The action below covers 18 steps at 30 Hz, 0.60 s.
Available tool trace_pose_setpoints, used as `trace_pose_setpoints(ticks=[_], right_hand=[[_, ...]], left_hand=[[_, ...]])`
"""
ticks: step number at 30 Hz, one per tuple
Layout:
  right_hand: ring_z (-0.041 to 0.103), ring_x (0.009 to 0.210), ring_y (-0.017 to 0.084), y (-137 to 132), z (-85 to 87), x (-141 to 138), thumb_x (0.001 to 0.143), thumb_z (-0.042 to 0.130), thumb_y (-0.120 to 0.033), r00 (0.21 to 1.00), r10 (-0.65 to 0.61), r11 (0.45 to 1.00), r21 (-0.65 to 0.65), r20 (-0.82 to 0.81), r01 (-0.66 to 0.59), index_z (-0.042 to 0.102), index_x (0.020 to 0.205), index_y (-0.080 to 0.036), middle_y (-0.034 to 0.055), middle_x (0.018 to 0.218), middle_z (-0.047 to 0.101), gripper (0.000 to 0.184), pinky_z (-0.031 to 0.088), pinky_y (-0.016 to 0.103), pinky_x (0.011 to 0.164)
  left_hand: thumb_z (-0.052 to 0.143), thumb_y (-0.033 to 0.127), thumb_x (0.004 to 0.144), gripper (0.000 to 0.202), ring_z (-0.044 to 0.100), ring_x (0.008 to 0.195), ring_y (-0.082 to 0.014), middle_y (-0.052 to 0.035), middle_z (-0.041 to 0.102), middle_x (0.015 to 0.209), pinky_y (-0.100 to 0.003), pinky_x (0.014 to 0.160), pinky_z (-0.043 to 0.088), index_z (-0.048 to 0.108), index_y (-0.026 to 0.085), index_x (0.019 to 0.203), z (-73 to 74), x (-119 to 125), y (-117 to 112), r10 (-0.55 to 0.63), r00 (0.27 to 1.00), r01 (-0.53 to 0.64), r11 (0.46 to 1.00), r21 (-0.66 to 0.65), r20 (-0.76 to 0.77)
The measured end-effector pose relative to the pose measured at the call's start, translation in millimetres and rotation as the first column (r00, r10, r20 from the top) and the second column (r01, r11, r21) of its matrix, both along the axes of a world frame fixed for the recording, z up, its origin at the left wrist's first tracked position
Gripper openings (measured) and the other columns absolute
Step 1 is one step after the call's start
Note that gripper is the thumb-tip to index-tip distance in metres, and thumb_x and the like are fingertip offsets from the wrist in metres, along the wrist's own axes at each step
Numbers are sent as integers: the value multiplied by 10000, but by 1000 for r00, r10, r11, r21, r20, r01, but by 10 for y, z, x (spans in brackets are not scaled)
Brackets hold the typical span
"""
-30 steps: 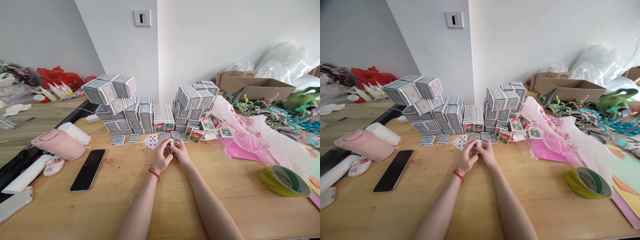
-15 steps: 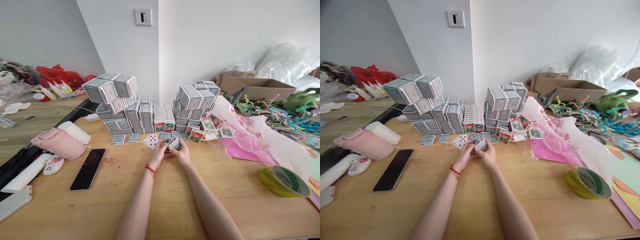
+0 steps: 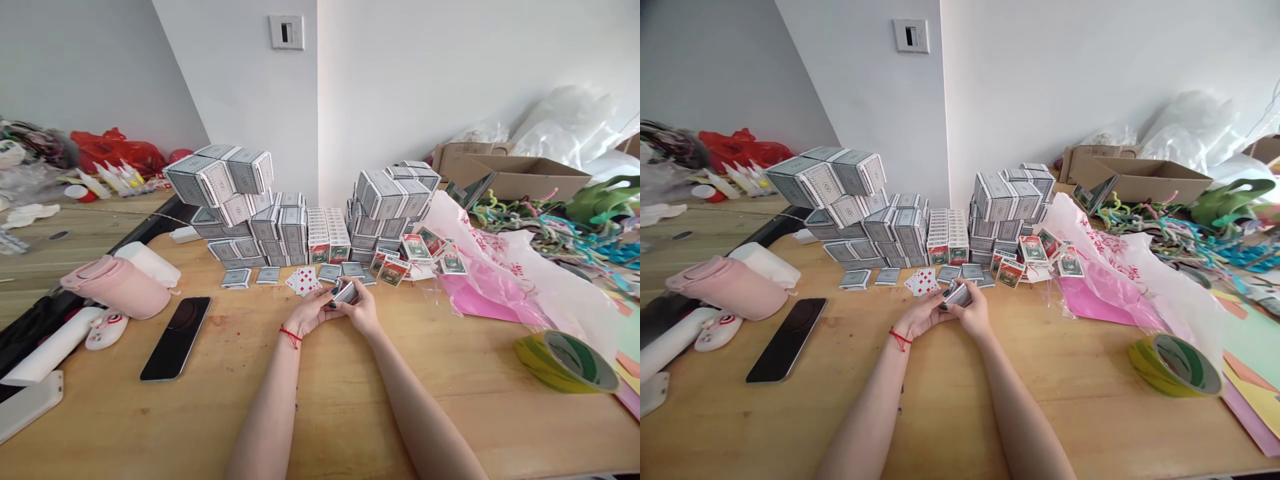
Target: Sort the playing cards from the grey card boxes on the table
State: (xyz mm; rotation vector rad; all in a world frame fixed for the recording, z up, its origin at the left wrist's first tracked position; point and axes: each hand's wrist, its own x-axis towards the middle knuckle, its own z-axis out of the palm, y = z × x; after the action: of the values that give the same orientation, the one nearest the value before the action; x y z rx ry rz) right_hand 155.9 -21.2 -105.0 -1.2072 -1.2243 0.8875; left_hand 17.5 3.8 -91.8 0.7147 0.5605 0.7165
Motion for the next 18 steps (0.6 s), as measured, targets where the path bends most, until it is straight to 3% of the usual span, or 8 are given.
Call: trace_pose_setpoints(ticks=[6,9,12,18], right_hand=[[525,915,217,-2,14,43,533,734,-269,995,102,994,47,-10,-102,570,1040,-217,30,966,581,536,399,332,826],[533,917,212,6,15,70,538,740,-284,977,192,981,13,-87,-192,545,1080,-234,31,1017,577,578,410,326,820],[534,933,202,45,-16,95,546,743,-293,966,188,981,-3,-175,-192,534,1076,-250,32,1063,568,571,412,323,832],[568,855,187,113,-58,171,592,721,-322,940,128,986,-66,-316,-156,571,1011,-228,46,967,614,455,441,332,785]], left_hand=[[659,248,696,281,617,859,-196,-96,647,952,-438,881,455,595,118,937,-14,-55,3,-38,999,38,999,0,3],[661,249,694,283,618,866,-201,-105,645,963,-435,896,443,607,105,931,-12,-66,-1,-83,996,83,997,7,-18],[657,234,698,308,608,914,-201,-110,636,1005,-407,933,417,608,108,974,-2,-66,2,-100,995,101,994,34,-24],[721,162,607,440,570,1008,-204,-88,630,1057,-393,961,382,600,154,1030,-28,5,32,82,995,-71,982,175,-58]])
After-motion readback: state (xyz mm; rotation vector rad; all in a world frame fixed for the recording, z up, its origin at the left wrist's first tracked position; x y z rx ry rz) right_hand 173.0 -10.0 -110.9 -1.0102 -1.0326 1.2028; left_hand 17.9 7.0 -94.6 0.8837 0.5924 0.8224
